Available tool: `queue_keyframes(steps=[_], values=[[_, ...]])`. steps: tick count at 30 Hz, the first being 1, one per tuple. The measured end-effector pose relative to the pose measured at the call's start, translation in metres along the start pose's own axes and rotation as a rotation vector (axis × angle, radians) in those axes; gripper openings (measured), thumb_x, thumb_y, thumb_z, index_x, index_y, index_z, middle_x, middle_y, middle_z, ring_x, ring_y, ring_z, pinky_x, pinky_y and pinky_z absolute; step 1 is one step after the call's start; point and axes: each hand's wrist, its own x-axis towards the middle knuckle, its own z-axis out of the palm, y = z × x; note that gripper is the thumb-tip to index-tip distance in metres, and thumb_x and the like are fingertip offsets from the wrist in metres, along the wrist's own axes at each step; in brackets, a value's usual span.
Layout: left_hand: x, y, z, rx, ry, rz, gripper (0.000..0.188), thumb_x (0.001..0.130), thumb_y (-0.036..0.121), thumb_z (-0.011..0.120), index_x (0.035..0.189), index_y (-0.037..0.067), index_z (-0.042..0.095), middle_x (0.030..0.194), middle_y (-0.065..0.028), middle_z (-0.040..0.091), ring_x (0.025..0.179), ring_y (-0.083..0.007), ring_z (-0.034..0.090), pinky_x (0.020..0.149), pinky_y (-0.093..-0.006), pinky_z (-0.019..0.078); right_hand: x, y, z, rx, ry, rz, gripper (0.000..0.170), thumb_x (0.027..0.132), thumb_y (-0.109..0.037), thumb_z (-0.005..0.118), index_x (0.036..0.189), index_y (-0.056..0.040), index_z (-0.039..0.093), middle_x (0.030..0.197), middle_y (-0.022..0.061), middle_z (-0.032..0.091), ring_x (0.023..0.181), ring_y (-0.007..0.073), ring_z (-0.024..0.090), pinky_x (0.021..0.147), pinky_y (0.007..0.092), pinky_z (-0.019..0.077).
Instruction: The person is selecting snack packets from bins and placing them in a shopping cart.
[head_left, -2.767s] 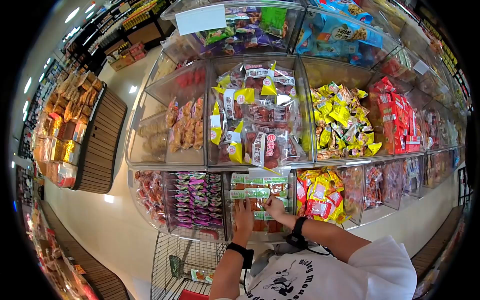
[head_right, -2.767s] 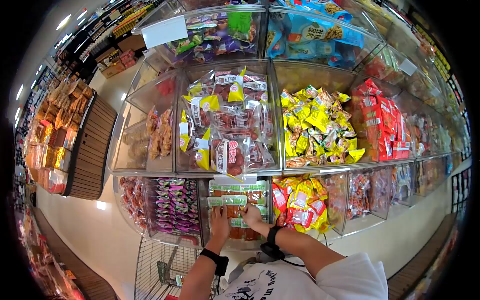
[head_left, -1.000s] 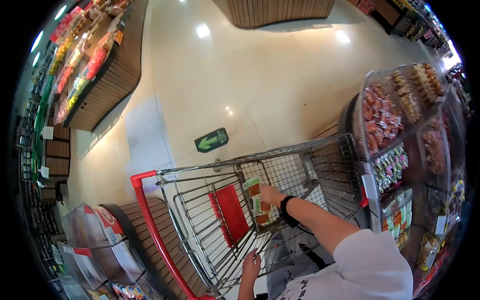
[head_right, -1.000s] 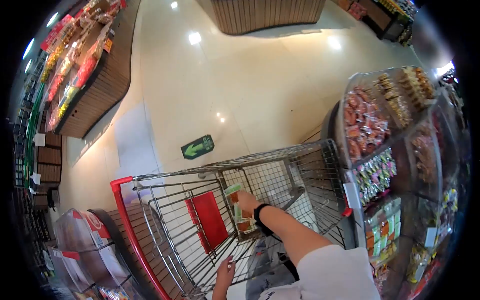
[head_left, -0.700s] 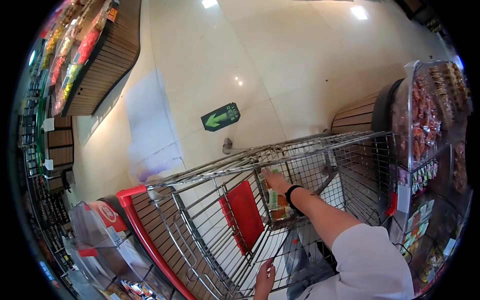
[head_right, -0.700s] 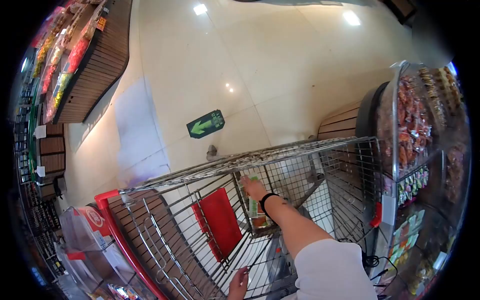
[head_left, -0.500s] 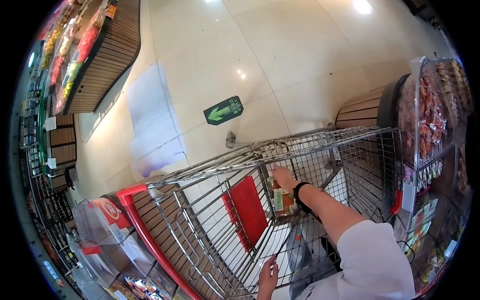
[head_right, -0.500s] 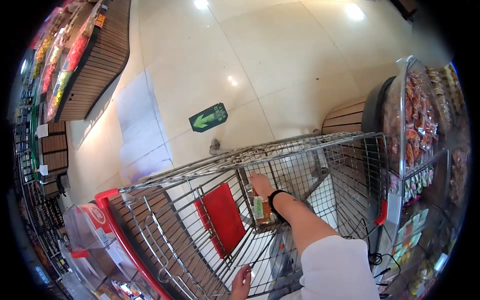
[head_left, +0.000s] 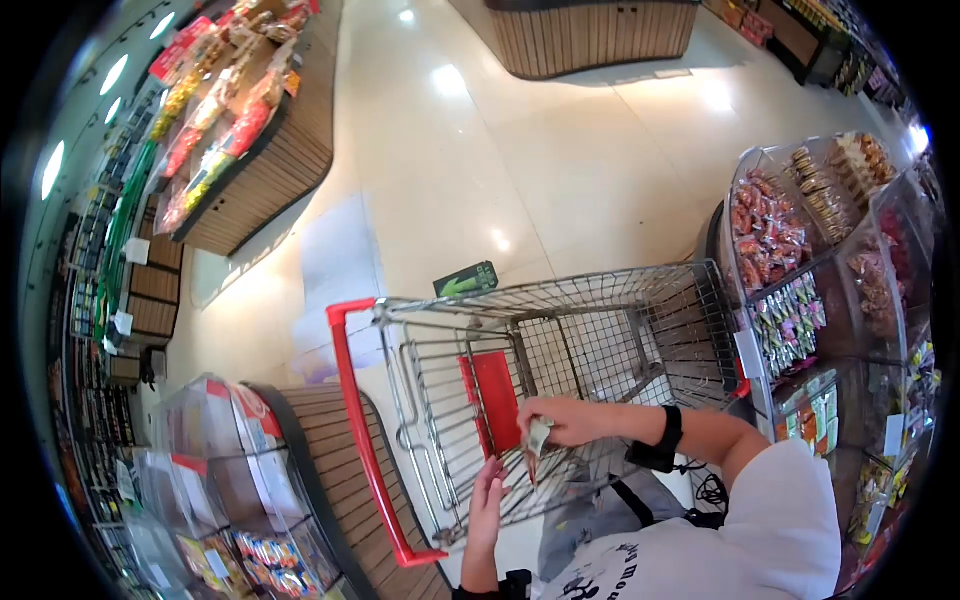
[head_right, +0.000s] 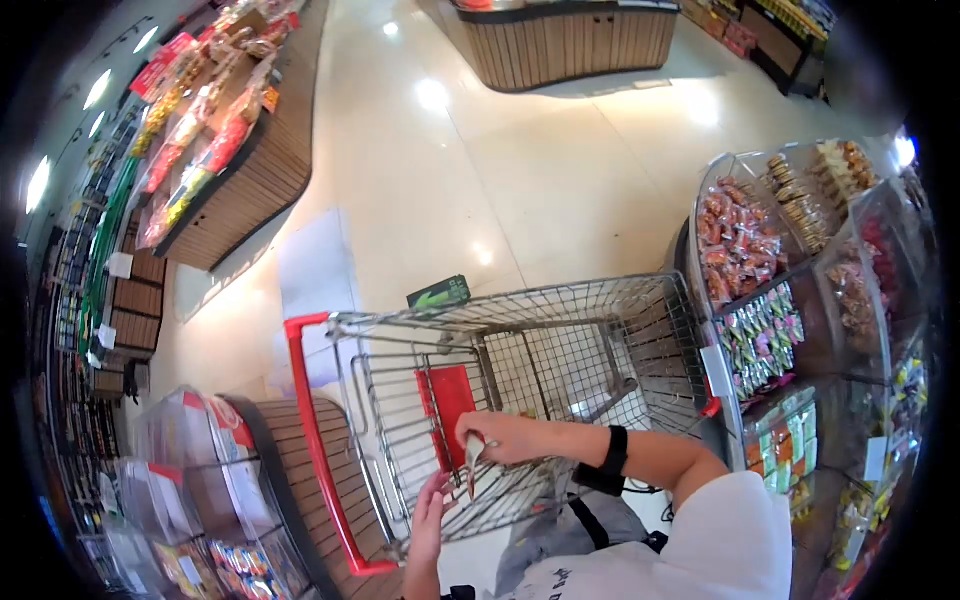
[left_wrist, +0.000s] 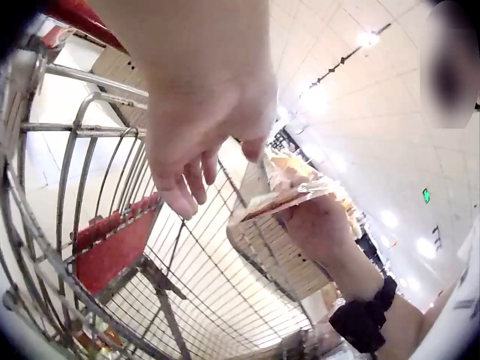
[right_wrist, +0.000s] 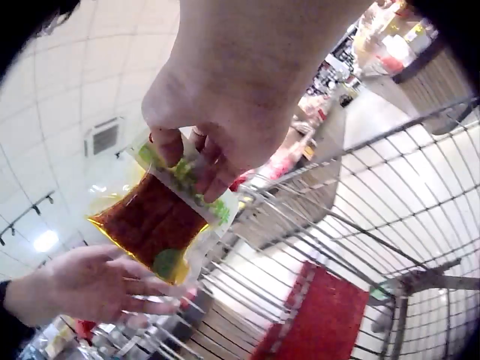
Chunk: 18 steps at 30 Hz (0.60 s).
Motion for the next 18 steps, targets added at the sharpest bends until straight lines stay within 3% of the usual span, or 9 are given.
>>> queue_keyframes(steps=[2,4,6,7,10,11,14,15,18], values=[[-0.036,0.012,0.0,-0.295,-0.142,0.001,0.032,0.083,0.014,0.036,0.112,0.003,0.038,0.102,-0.011,0.045,0.095,-0.0164,0.044,0.074,-0.0273,0.0397,-0.01,-0.052,0.034,0.052,-0.055,-0.143,0.024,0.065,0.005,0.046,0.088,-0.003,0.041,0.081,0.0067,0.046,0.079,0.0164,0.047,0.069,0.0261,0.0366],[-0.071,0.005,-0.017,-0.264,-0.264,0.047,0.029,0.08,0.009,0.04,0.107,0.0,0.039,0.09,-0.0112,0.051,0.076,-0.0157,0.05,0.065,-0.0276,0.0432,-0.022,-0.09,0.069,0.087,-0.076,-0.211,0.028,0.065,0.006,0.045,0.091,-0.0029,0.041,0.085,0.0062,0.046,0.081,0.0164,0.046,0.07,0.0255,0.0365],[-0.1,0.003,-0.032,-0.099,-0.345,0.103,0.026,0.078,0.007,0.043,0.102,-0.001,0.04,0.081,-0.0102,0.053,0.064,-0.0146,0.051,0.058,-0.0275,0.0447,-0.033,-0.107,0.114,0.138,0.283,-0.177,0.024,0.07,0.003,0.044,0.093,-0.0027,0.041,0.084,0.0052,0.047,0.079,0.0151,0.047,0.069,0.0252,0.0373],[-0.12,0.01,-0.03,-0.211,-0.172,0.092,0.025,0.073,0.003,0.05,0.096,0.0,0.04,0.072,-0.0073,0.053,0.05,-0.0109,0.047,0.044,-0.0236,0.0433,-0.042,-0.112,0.136,0.164,0.462,-0.161,0.022,0.073,0.002,0.044,0.094,-0.0027,0.041,0.083,0.0047,0.047,0.077,0.0144,0.047,0.069,0.0251,0.0377],[-0.177,0.037,-0.027,0.106,0.128,0.138,0.025,0.07,0.0,0.056,0.089,0.0,0.041,0.07,-0.0064,0.052,0.05,-0.01,0.05,0.04,-0.0199,0.04,-0.076,-0.116,0.174,0.813,0.511,0.17,0.016,0.081,-0.007,0.04,0.096,-0.0026,0.041,0.08,0.0038,0.049,0.072,0.0115,0.048,0.066,0.0251,0.039],[-0.191,0.038,-0.028,0.033,0.113,0.203,0.029,0.069,-0.001,0.056,0.093,-0.001,0.039,0.073,-0.0078,0.052,0.048,-0.0082,0.049,0.037,-0.0183,0.039,-0.089,-0.111,0.186,0.843,0.421,0.127,0.019,0.084,-0.016,0.038,0.096,-0.0021,0.041,0.076,0.0038,0.05,0.066,0.0081,0.047,0.06,0.0233,0.0401],[-0.224,0.039,-0.023,-0.005,0.03,0.304,0.033,0.069,-0.001,0.056,0.096,-0.002,0.037,0.076,-0.0083,0.052,0.05,-0.0082,0.05,0.038,-0.0188,0.0406,-0.119,-0.151,0.216,0.383,0.307,0.148,0.019,0.083,-0.015,0.041,0.095,-0.0013,0.041,0.076,0.0046,0.051,0.064,0.0068,0.046,0.055,0.0207,0.0399],[-0.23,0.037,-0.021,-0.022,-0.009,0.325,0.034,0.069,-0.001,0.056,0.097,-0.001,0.036,0.076,-0.0083,0.052,0.05,-0.0082,0.05,0.038,-0.0189,0.0408,-0.126,-0.163,0.224,0.267,0.358,0.074,0.019,0.081,-0.013,0.045,0.095,-0.0002,0.041,0.073,0.003,0.051,0.06,0.0053,0.045,0.051,0.0188,0.0384],[-0.241,0.033,-0.016,-0.044,-0.143,0.364,0.036,0.07,-0.002,0.055,0.099,-0.001,0.035,0.078,-0.0082,0.053,0.051,-0.0083,0.05,0.038,-0.0188,0.0413,-0.151,-0.179,0.231,0.116,0.378,0.09,0.025,0.08,-0.008,0.045,0.103,-0.0023,0.04,0.077,0.0007,0.05,0.066,0.0035,0.045,0.053,0.0173,0.0374]])
